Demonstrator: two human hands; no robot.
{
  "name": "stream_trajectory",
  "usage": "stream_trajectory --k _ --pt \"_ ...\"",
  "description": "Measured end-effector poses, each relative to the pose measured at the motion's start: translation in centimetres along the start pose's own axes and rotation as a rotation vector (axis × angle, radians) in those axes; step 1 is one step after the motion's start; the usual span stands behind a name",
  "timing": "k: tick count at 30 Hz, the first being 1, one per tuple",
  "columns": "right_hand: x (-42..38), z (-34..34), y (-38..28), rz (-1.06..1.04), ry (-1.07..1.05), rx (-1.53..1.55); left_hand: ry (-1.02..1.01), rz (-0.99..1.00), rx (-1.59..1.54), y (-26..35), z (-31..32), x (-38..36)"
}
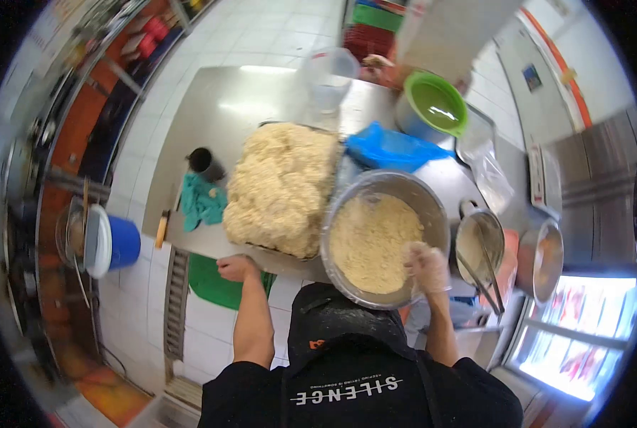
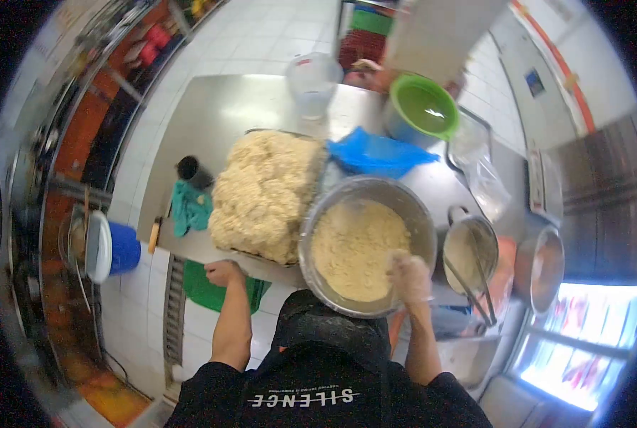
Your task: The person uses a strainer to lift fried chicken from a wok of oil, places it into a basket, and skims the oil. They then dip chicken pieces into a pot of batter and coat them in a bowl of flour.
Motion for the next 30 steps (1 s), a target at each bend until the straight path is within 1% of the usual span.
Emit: stream_trajectory --k 1,2,3,4,5,6,7,8,9,10,11,13,14,15,16,18,19,22,23,24,25,26,28,29,30 --pt "-0.4 -3.4 0.0 0.085 0.109 0.052 -0.07 -0.057 -0.019 -0.1 -0.2 -0.1" --pt "-1.6 -7.0 0.2 0.296 0.186 0.205 -0.162 -0.035 -0.26 -2.2 0.9 0.9" --pt "-1.9 -10.0 2.4 0.351 0.292 -0.214 -0.263 -0.027 -0.504 -5.4 3.2 2.3" --pt "-2.0 -12.3 4.6 0.302 0.422 -0.269 -0.368 -0.034 -0.752 -6.4 5.3 2.2" --pt "-2.0 -13.7 6.6 0.248 0.544 -0.331 -0.476 -0.199 -0.816 -5.3 4.6 -0.2" --pt "-1.9 -14.3 7.8 0.214 0.588 -0.403 -0.574 -0.37 -0.863 -2.5 1.1 -3.4" --pt "-1.4 -14.8 8.9 0.171 0.624 -0.477 -0.66 -0.547 -0.9 -1.4 -1.1 -5.5" --pt "-1.1 -14.6 10.1 0.179 0.617 -0.546 -0.649 -0.61 -0.771 -5.2 -0.5 -4.8" --pt "-0.8 -14.4 11.4 0.186 0.61 -0.615 -0.634 -0.669 -0.642 -10.7 0.7 -3.5" --pt "-0.4 -13.3 12.6 0.253 0.563 -0.676 -0.798 -0.648 -0.641 -15.6 2.3 -2.7" --pt "0.4 -12.9 14.9 0.337 0.481 -0.684 -0.961 -0.627 -0.638 -19.3 3.0 -2.4" --pt "2.8 -12.4 20.0 0.512 0.28 -0.649 -1.036 -0.677 -0.271 -23.4 0.7 -3.5" --pt "4.3 -12.2 22.5 0.596 0.163 -0.599 -1.008 -0.621 -0.242 -23.0 -0.2 -5.6" --pt "4.9 -12.2 24.4 0.403 0.048 -0.651 -0.972 -0.566 -0.214 -19.8 -3.6 -8.9" --pt "4.8 -13.3 24.2 0.39 0.059 -0.668 -0.929 -0.513 -0.188 -18.0 -5.6 -10.6" --pt "4.3 -16.3 22.0 0.348 0.069 -0.714 -0.994 -0.514 -0.135 -19.8 -4.7 -10.9" --pt "4.4 -17.1 22.3 0.286 0.042 -0.741 -1.02 -0.52 -0.107 -20.7 -4.9 -11.2" --pt "1.7 -20.9 14.0 0.389 0.083 -0.704 -0.995 -0.356 -0.146 -19.9 -6.0 -12.2" --pt "2.3 -20.0 14.3 0.399 0.053 -0.751 -1.009 -0.309 -0.097 -19.7 -6.2 -12.1" --pt "3.2 -18.7 15.5 0.415 0.024 -0.798 -1.041 -0.338 -0.053 -21.0 -5.7 -11.5" --pt "3.9 -17.5 16.9 0.431 -0.005 -0.845 -1.073 -0.368 -0.01 -23.4 -4.7 -10.4" --pt "3.7 -15.7 18.0 0.367 -0.054 -0.864 -1.103 -0.396 0.033 -25.7 -3.6 -9.5" --pt "3.7 -12.5 19.0 0.217 -0.141 -0.9 -1.06 -0.366 0.036 -22.8 -4.4 -10.0" --pt "4.1 -12.8 17.8 0.179 -0.205 -0.898 -1.034 -0.353 0.038 -20.9 -5.0 -10.5" --pt "3.8 -13.5 15.9 0.148 -0.276 -0.891 -1.025 -0.348 0.007 -20.2 -5.0 -10.7"
Point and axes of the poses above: each hand's wrist, its own x-axis towards the middle knuckle, its own z-axis out of the palm, y = z × x, the point moved 5 cm from there along x, towards the middle knuckle, and after that the axes turned 11 degrees about z, right-handed, at the moved point
